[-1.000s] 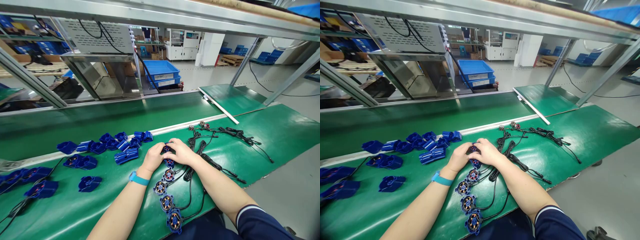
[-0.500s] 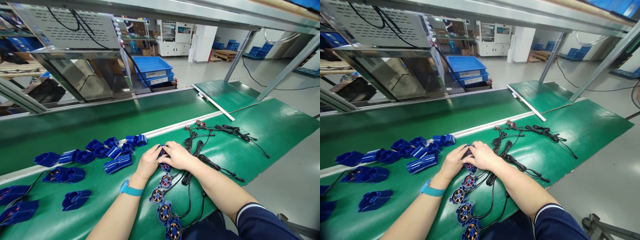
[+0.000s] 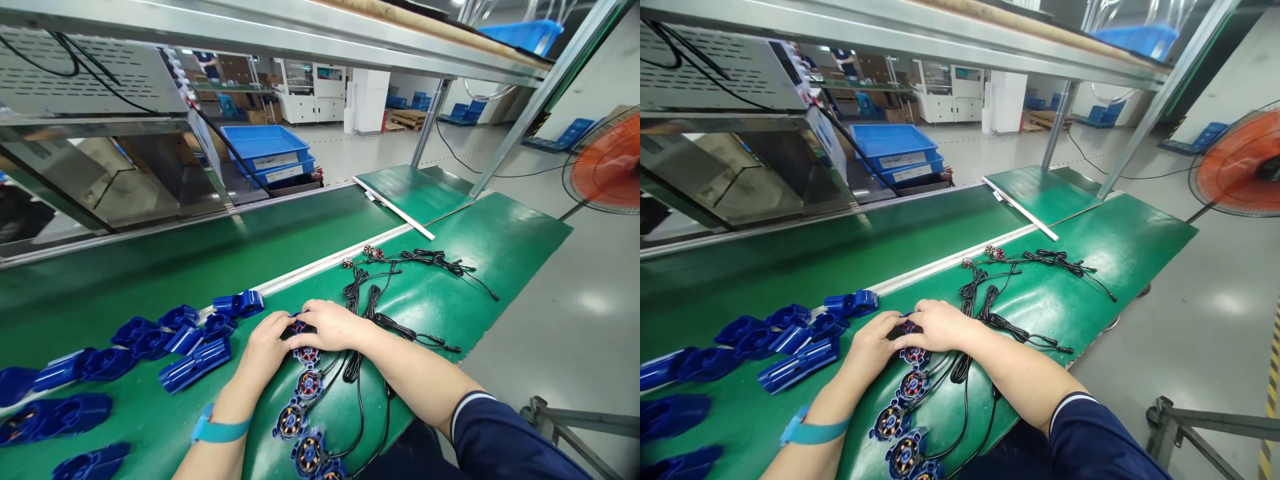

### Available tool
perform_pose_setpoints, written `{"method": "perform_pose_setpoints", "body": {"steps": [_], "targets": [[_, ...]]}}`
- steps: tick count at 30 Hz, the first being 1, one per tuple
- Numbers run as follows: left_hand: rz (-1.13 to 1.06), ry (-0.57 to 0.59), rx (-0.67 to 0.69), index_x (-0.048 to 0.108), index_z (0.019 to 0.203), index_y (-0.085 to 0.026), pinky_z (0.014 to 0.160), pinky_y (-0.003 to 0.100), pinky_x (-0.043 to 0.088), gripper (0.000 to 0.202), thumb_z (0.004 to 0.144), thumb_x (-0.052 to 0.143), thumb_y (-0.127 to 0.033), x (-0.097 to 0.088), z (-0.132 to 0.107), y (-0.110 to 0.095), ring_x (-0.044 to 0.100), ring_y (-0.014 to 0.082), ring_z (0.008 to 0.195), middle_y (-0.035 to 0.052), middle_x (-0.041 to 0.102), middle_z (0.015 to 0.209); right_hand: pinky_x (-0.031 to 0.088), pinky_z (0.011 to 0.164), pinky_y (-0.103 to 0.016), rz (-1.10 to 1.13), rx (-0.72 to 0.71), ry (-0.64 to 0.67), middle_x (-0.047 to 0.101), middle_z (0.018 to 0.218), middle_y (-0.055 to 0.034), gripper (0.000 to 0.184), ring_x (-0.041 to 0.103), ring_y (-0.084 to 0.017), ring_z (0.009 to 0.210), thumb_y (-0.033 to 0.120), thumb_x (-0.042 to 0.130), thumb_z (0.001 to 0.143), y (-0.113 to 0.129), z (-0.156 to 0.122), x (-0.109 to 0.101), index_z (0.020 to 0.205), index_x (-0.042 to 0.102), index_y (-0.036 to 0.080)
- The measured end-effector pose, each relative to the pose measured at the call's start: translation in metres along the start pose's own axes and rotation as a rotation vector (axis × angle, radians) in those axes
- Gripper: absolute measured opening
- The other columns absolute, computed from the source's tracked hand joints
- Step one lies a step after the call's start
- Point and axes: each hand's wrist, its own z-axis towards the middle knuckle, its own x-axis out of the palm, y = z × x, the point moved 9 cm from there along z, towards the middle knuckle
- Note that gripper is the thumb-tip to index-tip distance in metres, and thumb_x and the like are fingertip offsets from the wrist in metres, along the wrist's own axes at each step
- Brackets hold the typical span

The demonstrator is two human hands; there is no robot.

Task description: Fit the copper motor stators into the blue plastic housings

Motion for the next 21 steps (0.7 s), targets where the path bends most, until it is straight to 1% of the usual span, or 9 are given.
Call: {"method": "perform_pose_setpoints", "body": {"steps": [2, 4, 6, 8, 11, 14, 17, 19, 21], "targets": [[-0.018, 0.028, -0.011, 0.066, 0.098, -0.017, 0.082, 0.035, 0.058, 0.027, 0.094, 0.058, -0.042, -0.001, 0.000, -0.004, 0.067, 0.0224, 0.091, 0.0101, 0.068, 0.100, 0.047, 0.096, -0.035, 0.083, -0.013, -0.061, 0.067, 0.117, -0.0101, 0.052, 0.062, -0.023, 0.107, 0.059, 0.058, 0.092, -0.004, -0.001, -0.013, 0.123, 0.068, 0.019], [-0.029, 0.037, -0.015, 0.065, 0.098, -0.017, 0.088, 0.036, 0.055, 0.027, 0.092, 0.061, -0.044, -0.005, 0.000, -0.009, 0.066, 0.0227, 0.098, 0.0099, 0.067, 0.106, 0.044, 0.100, -0.035, 0.114, 0.066, -0.222, 0.069, 0.118, -0.0092, 0.045, 0.061, -0.022, 0.113, 0.054, 0.061, 0.093, -0.026, -0.004, -0.041, 0.120, 0.069, 0.019], [-0.043, 0.024, -0.018, 0.064, 0.093, -0.018, 0.089, 0.036, 0.054, 0.024, 0.093, 0.060, -0.042, -0.009, 0.002, -0.014, 0.065, 0.0218, 0.096, 0.0087, 0.068, 0.102, 0.044, 0.100, -0.035, 0.088, 0.260, -0.417, 0.071, 0.113, -0.0083, 0.035, 0.062, -0.021, 0.109, 0.047, 0.059, 0.095, -0.067, -0.014, -0.076, 0.112, 0.071, 0.018], [-0.067, 0.006, -0.033, 0.062, 0.084, -0.019, 0.081, 0.033, 0.053, 0.026, 0.096, 0.054, -0.040, -0.014, 0.003, -0.015, 0.063, 0.0196, 0.085, 0.0061, 0.067, 0.089, 0.045, 0.098, -0.035, 0.010, 0.497, -0.521, 0.072, 0.109, -0.0081, 0.026, 0.062, -0.021, 0.105, 0.037, 0.056, 0.096, -0.114, -0.029, -0.107, 0.105, 0.072, 0.018], [-0.100, -0.039, -0.102, 0.057, 0.072, -0.021, 0.064, 0.028, 0.048, 0.034, 0.099, 0.048, -0.041, -0.019, 0.004, -0.008, 0.058, 0.0157, 0.065, 0.0012, 0.060, 0.068, 0.042, 0.098, -0.041, -0.175, 0.776, -0.459, 0.069, 0.116, -0.0107, 0.022, 0.058, -0.026, 0.113, 0.024, 0.053, 0.094, -0.174, -0.044, -0.133, 0.104, 0.071, 0.018], [-0.141, -0.109, -0.209, 0.058, 0.076, -0.021, 0.055, 0.025, 0.045, 0.030, 0.098, 0.049, -0.040, -0.023, 0.001, 0.005, 0.055, 0.0125, 0.055, -0.0023, 0.058, 0.062, 0.038, 0.100, -0.046, -0.291, 0.855, -0.372, 0.064, 0.124, -0.0154, 0.024, 0.051, -0.031, 0.121, 0.028, 0.052, 0.094, -0.208, -0.044, -0.139, 0.106, 0.070, 0.016], [-0.189, -0.132, -0.262, 0.063, 0.084, -0.021, 0.057, 0.023, 0.046, 0.024, 0.096, 0.052, -0.038, -0.021, 0.000, 0.011, 0.059, 0.0115, 0.056, -0.0025, 0.064, 0.067, 0.033, 0.102, -0.048, -0.243, 0.847, -0.370, 0.065, 0.120, -0.0204, 0.030, 0.051, -0.034, 0.120, 0.037, 0.068, 0.085, -0.224, -0.036, -0.131, 0.101, 0.069, 0.011], [-0.211, -0.119, -0.268, 0.065, 0.084, -0.020, 0.058, 0.023, 0.047, 0.024, 0.095, 0.053, -0.038, -0.019, 0.000, 0.011, 0.059, 0.0117, 0.057, -0.0021, 0.066, 0.068, 0.031, 0.104, -0.048, -0.174, 0.848, -0.399, 0.068, 0.112, -0.0197, 0.026, 0.053, -0.033, 0.118, 0.031, 0.074, 0.078, -0.230, -0.032, -0.125, 0.094, 0.068, 0.011], [-0.239, -0.099, -0.272, 0.066, 0.082, -0.020, 0.058, 0.023, 0.047, 0.026, 0.095, 0.053, -0.039, -0.017, 0.001, 0.010, 0.059, 0.0122, 0.057, -0.0013, 0.066, 0.069, 0.031, 0.104, -0.046, -0.115, 0.849, -0.450, 0.071, 0.102, -0.0159, 0.019, 0.056, -0.030, 0.113, 0.024, 0.074, 0.076, -0.234, -0.031, -0.124, 0.089, 0.068, 0.012]]}}
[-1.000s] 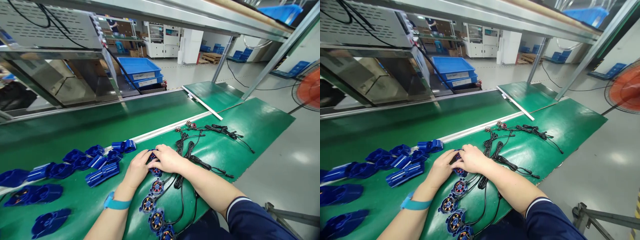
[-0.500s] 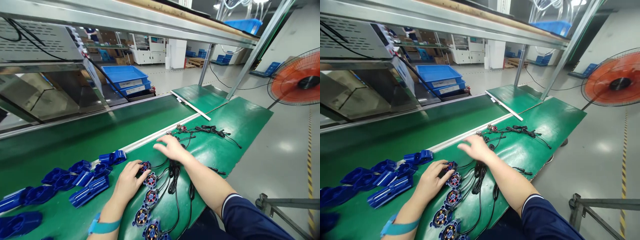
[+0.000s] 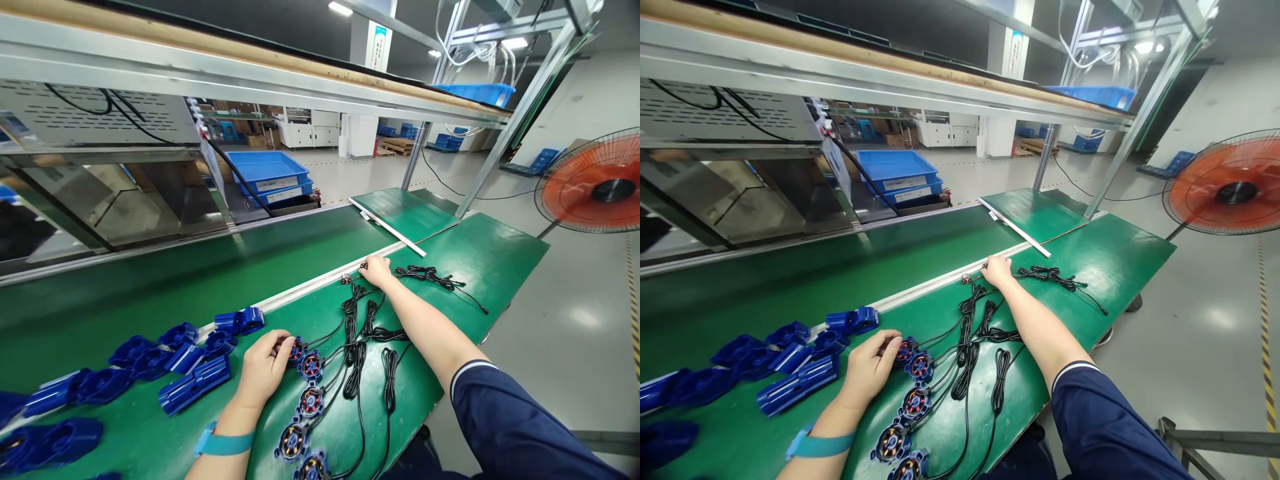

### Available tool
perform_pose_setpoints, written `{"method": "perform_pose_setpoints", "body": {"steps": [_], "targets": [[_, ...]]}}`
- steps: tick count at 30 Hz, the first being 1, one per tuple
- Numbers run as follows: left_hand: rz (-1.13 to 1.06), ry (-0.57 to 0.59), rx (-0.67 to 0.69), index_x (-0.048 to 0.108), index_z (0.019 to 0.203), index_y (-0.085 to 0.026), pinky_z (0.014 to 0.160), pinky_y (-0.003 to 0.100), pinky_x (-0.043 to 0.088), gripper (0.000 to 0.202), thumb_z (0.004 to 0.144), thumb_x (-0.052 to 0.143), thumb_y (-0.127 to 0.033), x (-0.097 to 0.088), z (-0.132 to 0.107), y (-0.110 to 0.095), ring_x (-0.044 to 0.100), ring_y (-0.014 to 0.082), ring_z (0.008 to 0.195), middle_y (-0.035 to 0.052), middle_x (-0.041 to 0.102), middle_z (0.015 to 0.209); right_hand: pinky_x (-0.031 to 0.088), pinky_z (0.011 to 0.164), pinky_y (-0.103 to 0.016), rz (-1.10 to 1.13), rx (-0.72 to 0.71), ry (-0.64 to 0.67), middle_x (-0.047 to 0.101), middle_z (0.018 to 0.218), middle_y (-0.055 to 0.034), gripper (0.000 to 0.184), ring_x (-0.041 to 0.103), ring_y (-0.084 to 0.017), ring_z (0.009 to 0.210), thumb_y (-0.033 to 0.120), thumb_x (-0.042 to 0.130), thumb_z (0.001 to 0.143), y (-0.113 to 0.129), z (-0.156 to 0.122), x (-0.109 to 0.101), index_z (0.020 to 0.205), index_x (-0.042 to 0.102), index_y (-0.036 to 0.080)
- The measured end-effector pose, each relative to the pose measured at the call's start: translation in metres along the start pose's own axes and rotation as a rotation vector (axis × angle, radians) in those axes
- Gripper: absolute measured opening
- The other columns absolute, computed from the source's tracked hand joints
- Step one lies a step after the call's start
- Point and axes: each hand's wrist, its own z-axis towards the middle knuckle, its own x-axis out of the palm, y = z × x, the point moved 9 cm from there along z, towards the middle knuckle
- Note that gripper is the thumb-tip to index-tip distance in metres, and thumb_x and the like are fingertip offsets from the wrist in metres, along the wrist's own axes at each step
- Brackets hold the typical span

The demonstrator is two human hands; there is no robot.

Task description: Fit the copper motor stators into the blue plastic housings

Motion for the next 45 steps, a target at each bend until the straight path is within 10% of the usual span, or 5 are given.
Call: {"method": "perform_pose_setpoints", "body": {"steps": [12, 18, 25, 29, 45], "targets": [[-0.095, 0.070, -0.023, 0.071, 0.089, -0.021, 0.073, 0.029, 0.054, 0.028, 0.092, 0.053, -0.042, 0.010, 0.002, 0.003, 0.069, 0.0180, 0.079, 0.0035, 0.074, 0.086, 0.036, 0.041, -0.018, 1.213, 0.130, -0.752, 0.064, 0.078, 0.0011, 0.026, 0.046, -0.005, 0.042, 0.043, 0.053, 0.089, -0.077, 0.008, -0.143, 0.093, 0.054, 0.017], [-0.116, 0.204, -0.116, 0.066, 0.074, -0.020, 0.064, 0.029, 0.049, 0.035, 0.092, 0.050, -0.045, 0.020, -0.004, 0.003, 0.063, 0.0170, 0.065, 0.0019, 0.068, 0.068, 0.030, 0.037, -0.016, 1.225, -0.271, -0.685, 0.069, 0.080, -0.0018, 0.028, 0.048, -0.006, 0.041, 0.046, 0.046, 0.096, -0.007, -0.014, -0.206, 0.105, 0.052, 0.020], [0.229, -0.183, -0.119, 0.065, 0.091, -0.015, 0.080, 0.039, 0.052, 0.031, 0.095, 0.049, -0.041, -0.026, 0.008, 0.009, 0.064, 0.0230, 0.081, 0.0101, 0.068, 0.085, 0.026, 0.035, -0.016, 0.823, -0.257, 0.636, 0.071, 0.067, -0.0046, 0.029, 0.042, -0.005, 0.038, 0.039, 0.054, 0.092, 0.141, -0.098, 0.016, 0.084, 0.066, 0.013], [0.737, -0.059, -0.106, 0.057, 0.128, -0.009, 0.095, 0.068, 0.041, 0.050, 0.084, 0.060, -0.034, -0.026, 0.027, 0.028, 0.049, 0.0463, 0.122, 0.0273, 0.059, 0.127, 0.032, 0.040, -0.017, 0.643, -0.172, 0.943, 0.074, 0.074, -0.0030, 0.024, 0.043, -0.006, 0.042, 0.038, 0.062, 0.088, 0.152, -0.136, 0.113, 0.088, 0.068, 0.014], [0.365, -0.056, -0.062, 0.064, 0.122, -0.018, 0.093, 0.045, 0.053, 0.035, 0.090, 0.060, -0.030, 0.007, 0.014, 0.042, 0.059, 0.0285, 0.101, 0.0128, 0.058, 0.107, 0.048, 0.087, -0.031, -0.022, -0.431, 0.406, 0.062, 0.104, -0.0115, 0.038, 0.063, -0.021, 0.093, 0.048, 0.062, 0.093, 0.136, -0.139, 0.082, 0.106, 0.072, 0.013]]}}
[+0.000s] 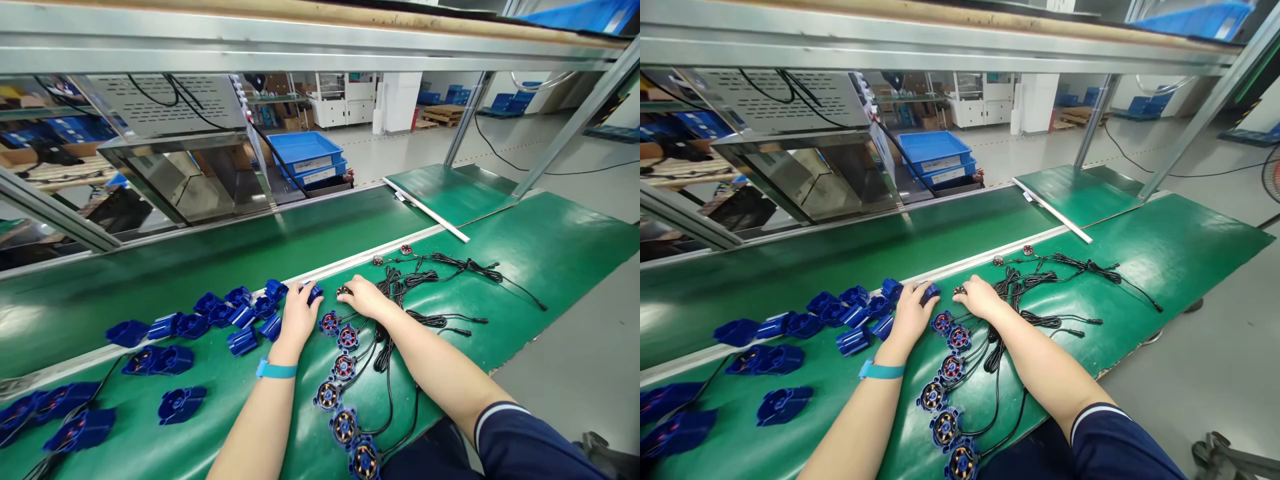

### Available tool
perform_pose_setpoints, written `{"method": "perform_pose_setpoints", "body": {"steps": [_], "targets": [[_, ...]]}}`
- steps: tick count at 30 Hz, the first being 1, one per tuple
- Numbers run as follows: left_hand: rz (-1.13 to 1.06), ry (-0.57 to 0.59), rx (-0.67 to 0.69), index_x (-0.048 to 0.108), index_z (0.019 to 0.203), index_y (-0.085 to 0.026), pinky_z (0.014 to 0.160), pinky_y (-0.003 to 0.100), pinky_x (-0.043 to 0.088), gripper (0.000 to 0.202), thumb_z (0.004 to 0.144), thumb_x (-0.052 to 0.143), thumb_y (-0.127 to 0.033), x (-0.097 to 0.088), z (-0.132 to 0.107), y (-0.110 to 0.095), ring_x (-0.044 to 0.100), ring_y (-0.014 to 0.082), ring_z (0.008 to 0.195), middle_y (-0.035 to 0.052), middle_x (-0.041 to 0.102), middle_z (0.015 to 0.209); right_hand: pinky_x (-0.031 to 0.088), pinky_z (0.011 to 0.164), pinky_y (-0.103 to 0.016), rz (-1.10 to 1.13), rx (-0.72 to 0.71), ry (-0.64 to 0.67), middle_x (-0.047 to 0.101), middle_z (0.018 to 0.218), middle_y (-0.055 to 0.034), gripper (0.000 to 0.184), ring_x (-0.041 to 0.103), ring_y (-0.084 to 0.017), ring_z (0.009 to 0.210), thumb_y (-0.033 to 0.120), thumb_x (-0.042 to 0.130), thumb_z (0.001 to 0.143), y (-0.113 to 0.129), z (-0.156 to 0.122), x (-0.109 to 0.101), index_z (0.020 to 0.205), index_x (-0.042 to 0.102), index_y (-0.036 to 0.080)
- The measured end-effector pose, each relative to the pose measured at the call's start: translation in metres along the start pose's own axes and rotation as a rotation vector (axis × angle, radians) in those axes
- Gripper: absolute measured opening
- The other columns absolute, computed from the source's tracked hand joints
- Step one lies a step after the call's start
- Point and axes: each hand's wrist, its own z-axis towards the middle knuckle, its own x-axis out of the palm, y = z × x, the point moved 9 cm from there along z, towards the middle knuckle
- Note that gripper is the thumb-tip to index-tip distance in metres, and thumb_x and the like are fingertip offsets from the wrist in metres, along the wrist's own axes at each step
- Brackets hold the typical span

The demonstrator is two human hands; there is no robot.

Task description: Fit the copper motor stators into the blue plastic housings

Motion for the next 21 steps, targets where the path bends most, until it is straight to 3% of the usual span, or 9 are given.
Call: {"method": "perform_pose_setpoints", "body": {"steps": [3, 6, 10, 15, 19, 21], "targets": [[-0.109, 0.031, 0.002, 0.065, 0.122, -0.017, 0.091, 0.041, 0.053, 0.036, 0.095, 0.056, -0.039, 0.001, -0.003, -0.002, 0.061, 0.0250, 0.099, 0.0107, 0.059, 0.104, 0.048, 0.091, -0.031, 0.015, -0.042, -0.015, 0.061, 0.112, -0.0109, 0.043, 0.062, -0.022, 0.100, 0.042, 0.070, 0.088, 0.001, -0.004, 0.000, 0.120, 0.067, 0.014], [-0.169, -0.012, -0.002, 0.068, 0.113, -0.018, 0.090, 0.038, 0.053, 0.029, 0.098, 0.048, -0.034, -0.006, 0.001, -0.005, 0.062, 0.0224, 0.096, 0.0090, 0.063, 0.098, 0.048, 0.093, -0.032, 0.000, -0.045, -0.049, 0.061, 0.113, -0.0105, 0.041, 0.063, -0.022, 0.101, 0.038, 0.067, 0.090, 0.001, -0.002, 0.000, 0.124, 0.065, 0.016], [-0.144, -0.100, 0.041, 0.060, 0.119, -0.016, 0.092, 0.040, 0.052, 0.031, 0.090, 0.060, -0.027, -0.014, 0.006, -0.010, 0.061, 0.0235, 0.098, 0.0090, 0.063, 0.100, 0.049, 0.091, -0.033, -0.008, -0.072, -0.063, 0.060, 0.115, -0.0104, 0.040, 0.063, -0.022, 0.102, 0.037, 0.066, 0.091, 0.005, 0.001, 0.002, 0.126, 0.064, 0.016], [-0.198, -0.052, 0.078, 0.062, 0.103, -0.018, 0.087, 0.040, 0.056, 0.027, 0.083, 0.072, -0.032, -0.010, 0.005, -0.010, 0.060, 0.0239, 0.100, 0.0083, 0.060, 0.102, 0.050, 0.088, -0.034, 0.018, -0.066, -0.056, 0.061, 0.111, -0.0101, 0.031, 0.063, -0.022, 0.097, 0.034, 0.064, 0.091, 0.004, 0.003, 0.003, 0.115, 0.066, 0.015], [-0.273, 0.010, -0.031, 0.054, 0.130, -0.018, 0.085, 0.040, 0.059, 0.061, 0.077, 0.078, -0.039, 0.002, 0.002, 0.003, 0.061, 0.0268, 0.111, 0.0137, 0.058, 0.127, 0.051, 0.091, -0.035, 0.148, -0.148, -0.228, 0.061, 0.114, -0.0097, 0.029, 0.062, -0.021, 0.101, 0.031, 0.062, 0.093, 0.008, -0.001, -0.015, 0.118, 0.062, 0.018], [-0.295, 0.103, -0.070, 0.055, 0.132, -0.020, 0.092, 0.043, 0.056, 0.062, 0.078, 0.078, -0.039, 0.014, 0.001, 0.009, 0.063, 0.0271, 0.110, 0.0123, 0.062, 0.127, 0.051, 0.094, -0.036, 0.250, -0.242, -0.379, 0.060, 0.119, -0.0109, 0.032, 0.060, -0.022, 0.107, 0.031, 0.060, 0.094, 0.014, -0.009, -0.031, 0.123, 0.059, 0.019]]}}
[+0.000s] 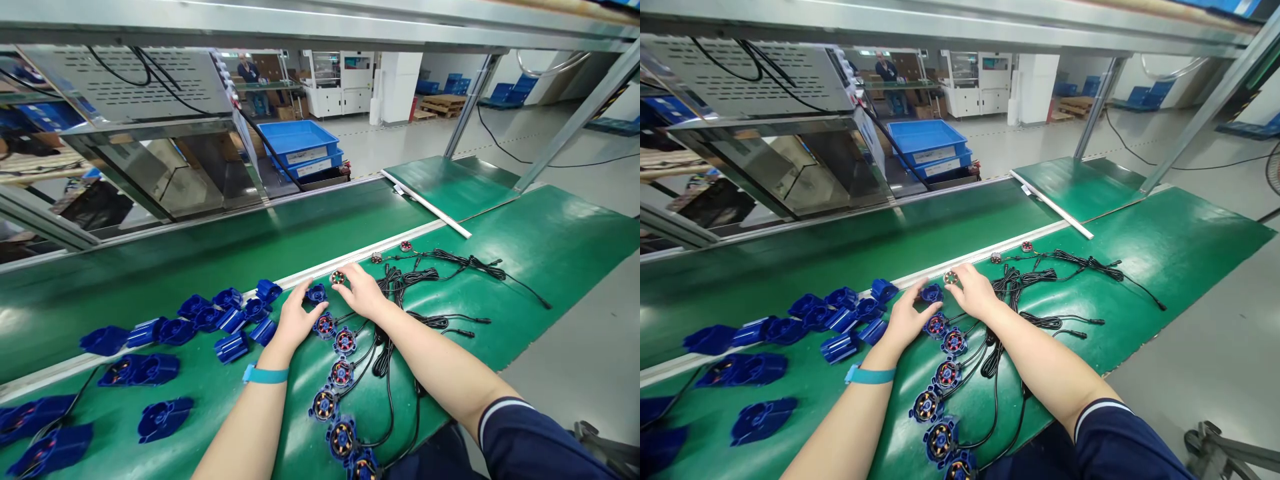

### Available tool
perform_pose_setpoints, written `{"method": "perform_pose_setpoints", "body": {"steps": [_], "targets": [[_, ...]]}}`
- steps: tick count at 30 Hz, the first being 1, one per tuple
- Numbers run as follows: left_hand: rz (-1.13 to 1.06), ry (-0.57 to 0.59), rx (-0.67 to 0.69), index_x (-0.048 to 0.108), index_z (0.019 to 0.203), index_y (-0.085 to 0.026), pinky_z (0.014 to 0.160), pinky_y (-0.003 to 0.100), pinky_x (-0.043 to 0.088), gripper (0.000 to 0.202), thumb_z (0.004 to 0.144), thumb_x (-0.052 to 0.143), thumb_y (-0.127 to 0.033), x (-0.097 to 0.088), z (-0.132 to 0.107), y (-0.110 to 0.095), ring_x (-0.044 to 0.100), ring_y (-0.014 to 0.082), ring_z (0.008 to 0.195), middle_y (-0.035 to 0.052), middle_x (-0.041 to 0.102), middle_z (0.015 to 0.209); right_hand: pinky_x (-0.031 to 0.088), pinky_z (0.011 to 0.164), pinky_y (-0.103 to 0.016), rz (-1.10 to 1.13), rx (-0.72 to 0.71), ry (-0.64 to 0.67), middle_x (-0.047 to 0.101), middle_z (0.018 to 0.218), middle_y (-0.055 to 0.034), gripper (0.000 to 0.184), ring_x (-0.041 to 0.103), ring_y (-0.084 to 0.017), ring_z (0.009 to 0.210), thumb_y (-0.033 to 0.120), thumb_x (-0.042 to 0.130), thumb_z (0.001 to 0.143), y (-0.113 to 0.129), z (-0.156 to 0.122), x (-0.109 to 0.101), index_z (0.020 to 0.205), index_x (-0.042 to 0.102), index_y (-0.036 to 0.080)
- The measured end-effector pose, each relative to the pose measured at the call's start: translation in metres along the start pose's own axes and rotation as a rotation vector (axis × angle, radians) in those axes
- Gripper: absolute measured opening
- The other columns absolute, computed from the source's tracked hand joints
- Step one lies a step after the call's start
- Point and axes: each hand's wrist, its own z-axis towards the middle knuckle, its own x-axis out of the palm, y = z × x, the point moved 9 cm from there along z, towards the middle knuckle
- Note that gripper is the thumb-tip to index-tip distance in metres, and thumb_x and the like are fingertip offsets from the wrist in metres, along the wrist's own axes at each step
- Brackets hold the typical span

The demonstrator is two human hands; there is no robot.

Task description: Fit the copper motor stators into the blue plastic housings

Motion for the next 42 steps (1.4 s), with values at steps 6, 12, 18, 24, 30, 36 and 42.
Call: {"method": "perform_pose_setpoints", "body": {"steps": [6, 12, 18, 24, 30, 36, 42], "targets": [[-0.022, 0.033, -0.006, 0.062, 0.121, -0.020, 0.101, 0.046, 0.052, 0.045, 0.079, 0.074, -0.031, 0.006, 0.001, 0.001, 0.064, 0.0274, 0.112, 0.0093, 0.069, 0.119, 0.054, 0.090, -0.037, 0.178, -0.140, -0.100, 0.062, 0.121, -0.0123, 0.032, 0.062, -0.022, 0.104, 0.026, 0.060, 0.094, 0.018, -0.001, -0.008, 0.125, 0.059, 0.019], [-0.013, 0.035, -0.029, 0.056, 0.130, -0.020, 0.096, 0.043, 0.054, 0.054, 0.079, 0.073, -0.029, 0.005, -0.001, 0.003, 0.064, 0.0263, 0.109, 0.0102, 0.066, 0.121, 0.052, 0.088, -0.037, 0.155, -0.112, -0.010, 0.067, 0.106, -0.0090, 0.025, 0.062, -0.021, 0.096, 0.024, 0.069, 0.088, 0.017, 0.019, -0.001, 0.112, 0.066, 0.018], [0.063, 0.003, -0.096, 0.056, 0.127, -0.018, 0.080, 0.039, 0.055, 0.063, 0.072, 0.081, -0.035, -0.001, 0.001, 0.006, 0.062, 0.0223, 0.086, 0.0092, 0.065, 0.110, 0.051, 0.087, -0.035, 0.141, -0.083, 0.034, 0.066, 0.105, -0.0080, 0.025, 0.062, -0.021, 0.096, 0.024, 0.071, 0.086, 0.012, 0.015, 0.013, 0.110, 0.066, 0.019], [-0.071, 0.130, -0.165, 0.063, 0.112, -0.019, 0.072, 0.032, 0.050, 0.039, 0.077, 0.072, -0.033, 0.008, 0.003, 0.007, 0.058, 0.0167, 0.072, 0.0002, 0.064, 0.082, 0.051, 0.091, -0.035, 0.139, -0.116, 0.088, 0.066, 0.109, -0.0082, 0.026, 0.062, -0.021, 0.101, 0.027, 0.069, 0.088, 0.015, 0.009, 0.023, 0.113, 0.066, 0.019], [-0.161, 0.110, -0.223, 0.058, 0.111, -0.019, 0.067, 0.027, 0.046, 0.043, 0.072, 0.074, -0.030, 0.011, 0.001, 0.010, 0.054, 0.0140, 0.069, -0.0020, 0.061, 0.079, 0.051, 0.089, -0.034, 0.112, -0.102, 0.183, 0.064, 0.105, -0.0054, 0.025, 0.062, -0.019, 0.097, 0.023, 0.071, 0.086, 0.018, 0.008, 0.032, 0.111, 0.068, 0.022], [-0.234, 0.200, -0.219, 0.059, 0.116, -0.019, 0.063, 0.026, 0.044, 0.045, 0.074, 0.072, -0.028, 0.015, 0.001, 0.006, 0.053, 0.0126, 0.064, -0.0031, 0.063, 0.077, 0.050, 0.088, -0.033, 0.095, -0.101, 0.162, 0.064, 0.102, -0.0056, 0.023, 0.061, -0.019, 0.095, 0.026, 0.072, 0.086, 0.017, 0.007, 0.033, 0.108, 0.068, 0.020], [-0.109, 0.087, -0.144, 0.065, 0.111, -0.021, 0.069, 0.028, 0.049, 0.040, 0.072, 0.073, -0.023, 0.006, 0.002, 0.003, 0.059, 0.0162, 0.077, 0.0007, 0.067, 0.088, 0.049, 0.089, -0.036, 0.035, -0.144, 0.166, 0.064, 0.103, -0.0067, 0.023, 0.060, -0.020, 0.096, 0.025, 0.074, 0.085, 0.023, 0.008, 0.033, 0.107, 0.070, 0.018]]}}
